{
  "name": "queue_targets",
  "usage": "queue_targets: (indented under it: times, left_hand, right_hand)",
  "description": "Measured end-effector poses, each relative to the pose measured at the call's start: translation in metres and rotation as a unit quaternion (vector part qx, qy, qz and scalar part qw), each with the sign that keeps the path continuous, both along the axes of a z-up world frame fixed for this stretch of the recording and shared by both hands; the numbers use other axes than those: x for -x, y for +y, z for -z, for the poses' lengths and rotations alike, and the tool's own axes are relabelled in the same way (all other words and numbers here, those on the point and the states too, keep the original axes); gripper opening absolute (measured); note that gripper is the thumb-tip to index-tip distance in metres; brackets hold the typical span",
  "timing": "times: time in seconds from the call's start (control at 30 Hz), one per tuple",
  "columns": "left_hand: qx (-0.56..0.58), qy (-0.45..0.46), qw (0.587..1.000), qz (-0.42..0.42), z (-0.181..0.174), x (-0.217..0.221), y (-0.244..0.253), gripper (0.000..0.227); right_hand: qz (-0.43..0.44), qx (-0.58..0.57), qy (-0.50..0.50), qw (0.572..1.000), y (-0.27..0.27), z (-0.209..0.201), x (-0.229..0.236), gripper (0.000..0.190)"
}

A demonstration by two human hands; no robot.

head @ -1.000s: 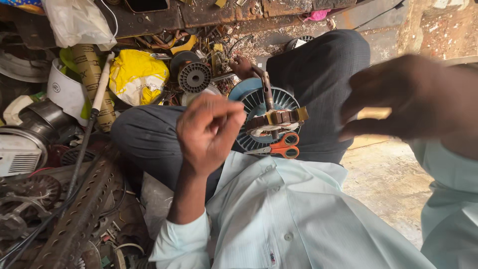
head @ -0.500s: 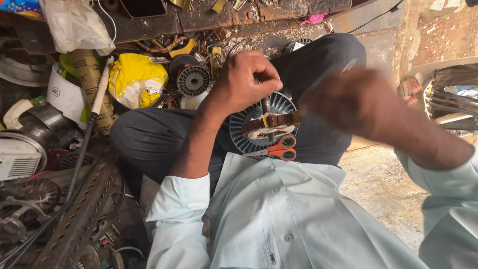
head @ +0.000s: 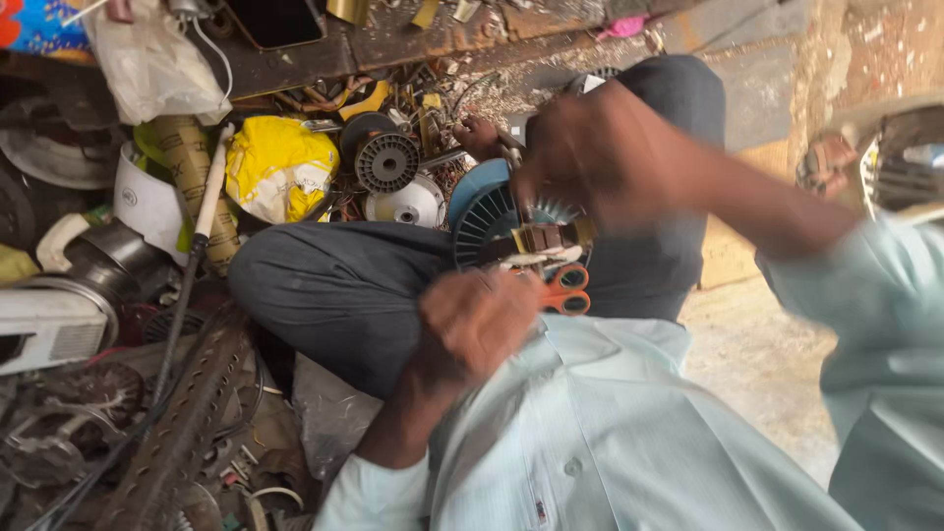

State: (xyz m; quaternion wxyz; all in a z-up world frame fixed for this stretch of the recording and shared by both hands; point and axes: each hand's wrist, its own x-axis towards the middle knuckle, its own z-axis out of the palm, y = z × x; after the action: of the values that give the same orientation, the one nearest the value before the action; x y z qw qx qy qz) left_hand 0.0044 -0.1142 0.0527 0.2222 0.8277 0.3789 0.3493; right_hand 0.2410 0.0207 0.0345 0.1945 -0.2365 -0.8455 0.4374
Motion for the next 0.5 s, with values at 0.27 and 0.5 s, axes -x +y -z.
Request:
queue_targets:
  times: [0.27,0.5]
  left_hand:
    - [0.244,-0.077,0.965,0.053,0.037,-0.016,0.105,0.023]
    - [0.154,-0.155,0.974,0.066,0.005,0.004,0.042,0.013]
  right_hand:
    - [0.029,-0.082,-0.181,0.980,-0.003,-0.023,-0.040,0.014]
    - [-0.129,-0.110,-0.076,0.983,-0.071,-0.076,-0.004,0.015]
